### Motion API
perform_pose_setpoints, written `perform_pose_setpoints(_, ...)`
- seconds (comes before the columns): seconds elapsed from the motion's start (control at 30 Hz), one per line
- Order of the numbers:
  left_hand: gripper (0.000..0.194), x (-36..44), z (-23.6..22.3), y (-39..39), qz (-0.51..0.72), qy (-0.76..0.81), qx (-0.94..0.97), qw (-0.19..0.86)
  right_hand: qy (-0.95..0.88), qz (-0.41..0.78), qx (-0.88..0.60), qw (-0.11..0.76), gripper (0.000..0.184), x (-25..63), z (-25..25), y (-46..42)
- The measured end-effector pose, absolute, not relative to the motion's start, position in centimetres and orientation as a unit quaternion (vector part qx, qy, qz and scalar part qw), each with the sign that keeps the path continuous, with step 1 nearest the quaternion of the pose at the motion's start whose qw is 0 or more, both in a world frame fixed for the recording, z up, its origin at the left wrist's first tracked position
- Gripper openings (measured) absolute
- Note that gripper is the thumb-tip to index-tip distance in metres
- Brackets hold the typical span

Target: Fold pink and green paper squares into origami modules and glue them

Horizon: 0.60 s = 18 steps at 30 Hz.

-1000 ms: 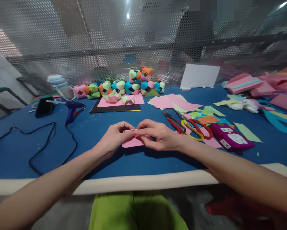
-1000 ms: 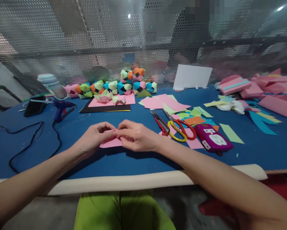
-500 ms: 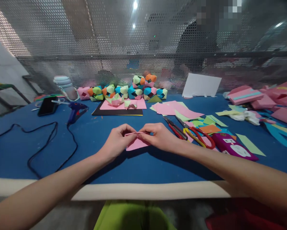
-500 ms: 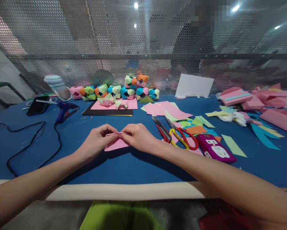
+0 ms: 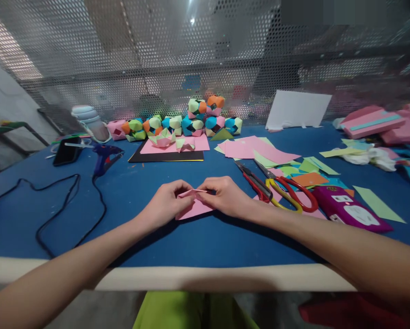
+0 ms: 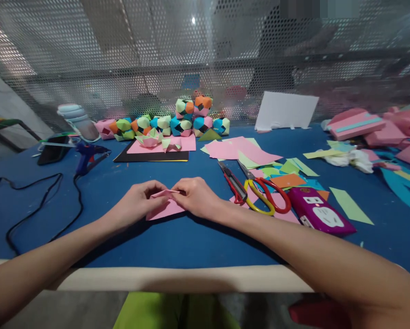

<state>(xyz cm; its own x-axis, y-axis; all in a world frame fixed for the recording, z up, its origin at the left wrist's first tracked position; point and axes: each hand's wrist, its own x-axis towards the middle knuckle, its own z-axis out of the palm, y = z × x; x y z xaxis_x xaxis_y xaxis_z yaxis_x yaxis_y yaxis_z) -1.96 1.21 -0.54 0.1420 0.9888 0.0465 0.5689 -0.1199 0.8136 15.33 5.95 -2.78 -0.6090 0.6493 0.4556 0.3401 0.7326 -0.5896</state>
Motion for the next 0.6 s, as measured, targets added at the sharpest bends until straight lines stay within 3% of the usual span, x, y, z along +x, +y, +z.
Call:
perform_pose_setpoints(0.33,0.017,-1.3,-0.9,0.8,0.356,0.576,0.667,0.311,-0.856,0.247,-0.253,0.377,0.011,16.1,-2.3,4.4)
perform_pose_setpoints(0.6,0.018,-1.1,-0.6,0.7,0.349,0.584,0.652,0.334,-0.839,0.317,-0.279,0.343,0.018,16.4,-1.7,4.3)
